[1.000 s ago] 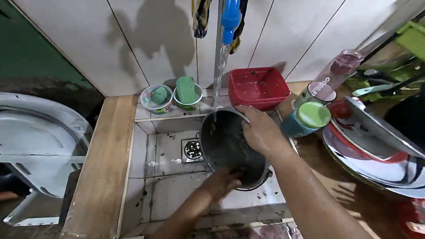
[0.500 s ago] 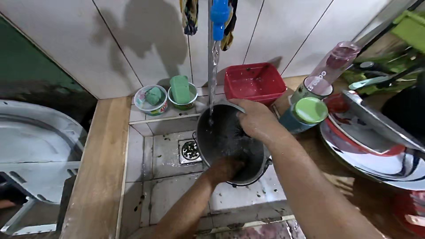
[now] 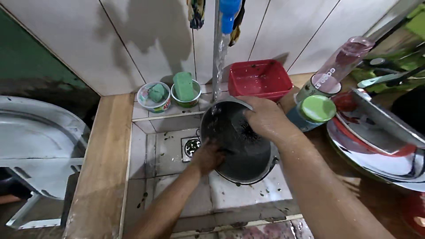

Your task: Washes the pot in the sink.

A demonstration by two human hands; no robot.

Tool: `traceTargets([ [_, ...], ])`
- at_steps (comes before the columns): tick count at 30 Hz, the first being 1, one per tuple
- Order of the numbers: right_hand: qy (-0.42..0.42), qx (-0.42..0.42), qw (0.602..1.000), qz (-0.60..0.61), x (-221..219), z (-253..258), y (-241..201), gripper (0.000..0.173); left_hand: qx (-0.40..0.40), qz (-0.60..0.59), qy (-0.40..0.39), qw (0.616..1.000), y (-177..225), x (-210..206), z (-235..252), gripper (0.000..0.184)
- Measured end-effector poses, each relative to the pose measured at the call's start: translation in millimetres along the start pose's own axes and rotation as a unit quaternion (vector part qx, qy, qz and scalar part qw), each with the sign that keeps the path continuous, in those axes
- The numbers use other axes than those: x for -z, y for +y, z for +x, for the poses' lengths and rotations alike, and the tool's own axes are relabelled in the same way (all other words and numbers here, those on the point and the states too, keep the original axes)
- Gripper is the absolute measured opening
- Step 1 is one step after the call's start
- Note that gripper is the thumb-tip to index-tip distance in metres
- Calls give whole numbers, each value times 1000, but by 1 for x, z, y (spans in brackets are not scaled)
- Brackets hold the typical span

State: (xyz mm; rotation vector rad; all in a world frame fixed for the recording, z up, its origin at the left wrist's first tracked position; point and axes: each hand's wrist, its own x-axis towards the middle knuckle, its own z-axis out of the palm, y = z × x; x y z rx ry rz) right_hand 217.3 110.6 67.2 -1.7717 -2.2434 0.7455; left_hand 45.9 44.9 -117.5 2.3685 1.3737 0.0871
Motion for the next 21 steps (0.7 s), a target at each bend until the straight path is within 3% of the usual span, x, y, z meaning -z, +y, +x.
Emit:
traceTargets([
  [2, -2, -7, 1000, 0, 1, 1, -3, 46, 23, 77, -3, 997, -15, 15, 19, 42],
  [5, 15, -5, 1000, 21, 6, 7, 10, 45, 46, 46, 14, 998, 5, 11, 26, 44],
  [8, 19, 0, 999, 45, 7, 10, 20, 43, 70, -121, -40, 989, 56, 6, 13, 54],
  [11, 12, 6, 999, 39, 7, 9, 20, 44, 78, -343, -82, 932, 101, 29, -4, 55],
  [14, 17, -1, 1000, 24, 9, 11, 22, 43, -13, -457, -19, 889, 116, 34, -18, 57],
  [16, 29, -16, 999, 33, 10, 12, 26, 42, -41, -419, 4, 907, 111, 24, -21, 54],
  [19, 24, -29, 998, 55, 11, 11, 28, 41, -8, -223, -30, 974, 87, 1, -17, 54],
  [21, 24, -8, 998, 65, 7, 12, 28, 38, -4, -138, -5, 990, 73, -14, -13, 51],
])
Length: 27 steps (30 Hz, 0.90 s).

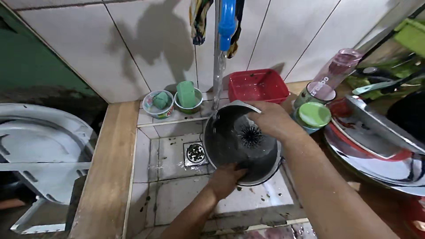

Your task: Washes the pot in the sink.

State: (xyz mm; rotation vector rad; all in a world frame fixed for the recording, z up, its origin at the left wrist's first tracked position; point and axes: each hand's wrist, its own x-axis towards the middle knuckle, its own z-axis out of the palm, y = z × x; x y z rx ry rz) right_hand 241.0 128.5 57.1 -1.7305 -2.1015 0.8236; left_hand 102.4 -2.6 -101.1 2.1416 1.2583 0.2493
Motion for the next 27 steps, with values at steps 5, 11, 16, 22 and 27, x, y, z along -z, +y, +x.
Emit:
traceTargets([
  [5, -39, 46, 998, 19, 7, -9, -12, 56, 29, -42, 9, 999, 30, 4, -6, 45],
  [11, -36, 41, 998, 6, 4, -60, -16, 69, 147, -292, 34, 945, 107, 53, -13, 40],
  [16, -18, 24, 999, -30, -19, -61, -21, 53, 30, -440, 91, 893, 110, 33, -12, 45],
  [22, -43, 4, 999, -17, -5, -38, -15, 43, -3, -167, -76, 983, 37, 7, -20, 49],
  [27, -39, 10, 998, -44, -2, -31, -16, 44, 6, 191, -60, 980, -52, 49, 11, 43],
])
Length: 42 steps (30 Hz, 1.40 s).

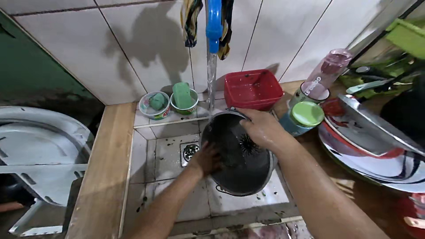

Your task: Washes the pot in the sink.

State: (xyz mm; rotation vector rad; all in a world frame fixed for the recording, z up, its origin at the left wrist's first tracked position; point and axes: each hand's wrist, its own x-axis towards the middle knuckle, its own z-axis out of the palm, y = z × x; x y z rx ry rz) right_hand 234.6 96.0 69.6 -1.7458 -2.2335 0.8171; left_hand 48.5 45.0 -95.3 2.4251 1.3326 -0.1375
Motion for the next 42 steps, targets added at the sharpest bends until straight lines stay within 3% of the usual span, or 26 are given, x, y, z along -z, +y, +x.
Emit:
traceTargets([
  [3, -3, -27, 1000, 1, 5, 4, -1, 44, 28, 156, 95, 983, -17, 18, 15, 49],
  [5, -4, -35, 999, 24, 8, 7, 4, 43, 62, 135, 79, 986, -4, 9, 20, 54],
  [8, -7, -8, 999, 38, 6, 7, 8, 42, 64, -25, -35, 997, 30, -6, 19, 51],
  [10, -5, 2, 999, 36, 1, 7, 3, 41, 29, -161, -37, 986, 59, -15, 11, 42],
  [11, -2, 0, 999, 37, 0, 7, 0, 41, 14, -237, -31, 971, 75, -10, 7, 39],
  [14, -2, -2, 999, 37, 2, 10, 1, 41, 54, -445, -86, 890, 117, 33, -8, 53],
  [17, 6, -1, 1000, 29, 6, 14, 8, 40, 7, -575, 31, 817, 138, 27, -31, 57],
  [19, 14, -18, 999, 35, 7, 15, 12, 39, -20, -550, 79, 831, 135, 11, -43, 60],
  [22, 2, -4, 999, 38, 8, 14, 15, 39, 24, -352, 58, 934, 102, -17, -48, 47],
  [24, -19, 15, 999, 35, 5, 12, 7, 39, 37, -191, 48, 980, 63, -32, -37, 40],
  [27, -10, 17, 1000, 16, -2, 12, -2, 40, 33, -9, 29, 999, 6, -16, -15, 41],
  [30, 11, 1, 1000, 19, 3, 14, 4, 40, 70, 73, 46, 994, -11, 7, 2, 46],
  [32, 14, -12, 999, 27, 7, 14, 10, 40, 73, 43, 22, 996, 5, 3, 6, 48],
  [35, 4, 6, 999, 33, 5, 11, 9, 40, 22, -112, -14, 993, 51, -12, -3, 44],
  [39, -7, 2, 999, 43, 3, 14, 0, 40, 17, -397, -77, 914, 109, 22, -21, 53],
  [42, 7, 4, 999, 52, 7, 19, 8, 38, -57, -470, 2, 881, 120, 26, -32, 57],
])
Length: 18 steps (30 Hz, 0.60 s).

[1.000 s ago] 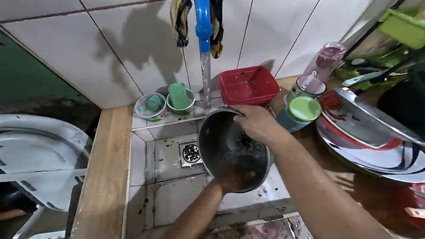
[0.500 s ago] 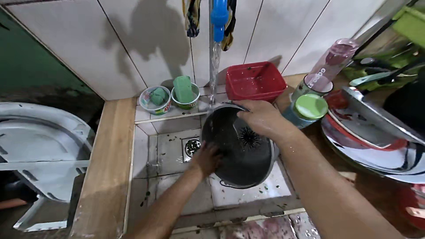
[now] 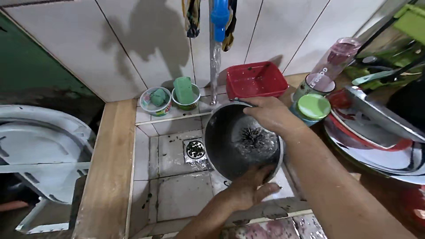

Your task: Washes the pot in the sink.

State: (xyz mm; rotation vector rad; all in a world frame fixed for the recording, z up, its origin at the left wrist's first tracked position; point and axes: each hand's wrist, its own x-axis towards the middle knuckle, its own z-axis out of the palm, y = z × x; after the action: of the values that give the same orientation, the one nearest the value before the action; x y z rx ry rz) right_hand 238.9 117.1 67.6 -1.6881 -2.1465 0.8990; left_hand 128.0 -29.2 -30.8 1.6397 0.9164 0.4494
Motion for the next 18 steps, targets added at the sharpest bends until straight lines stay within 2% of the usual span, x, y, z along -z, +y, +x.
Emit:
traceTargets([
  [2, 12, -16, 1000, 8, 3, 3, 3, 36, -16, 42, 17, 999, -8, -2, -2, 71],
  [3, 17, -27, 999, 12, 4, 4, 3, 35, 5, 91, 26, 996, -15, -2, -2, 68],
  [5, 35, -33, 999, 20, 2, 5, 4, 31, 62, 202, 44, 976, -30, -6, 2, 51],
  [8, 89, 2, 996, 14, -3, 2, 4, 42, 83, 226, 69, 968, -33, -12, 5, 44],
  [10, 97, 21, 995, 13, -5, -8, 3, 48, 115, 184, 73, 973, -10, -14, 6, 40],
  [13, 26, 16, 1000, -6, -10, -34, 1, 66, 150, 43, 117, 981, 35, -4, 6, 42],
  [16, 15, -6, 1000, -14, -21, -60, -10, 66, 74, -157, 193, 966, 50, 0, 7, 30],
  [18, 12, -3, 999, -33, -27, -61, -15, 59, -2, -245, 169, 955, 46, -6, 6, 29],
])
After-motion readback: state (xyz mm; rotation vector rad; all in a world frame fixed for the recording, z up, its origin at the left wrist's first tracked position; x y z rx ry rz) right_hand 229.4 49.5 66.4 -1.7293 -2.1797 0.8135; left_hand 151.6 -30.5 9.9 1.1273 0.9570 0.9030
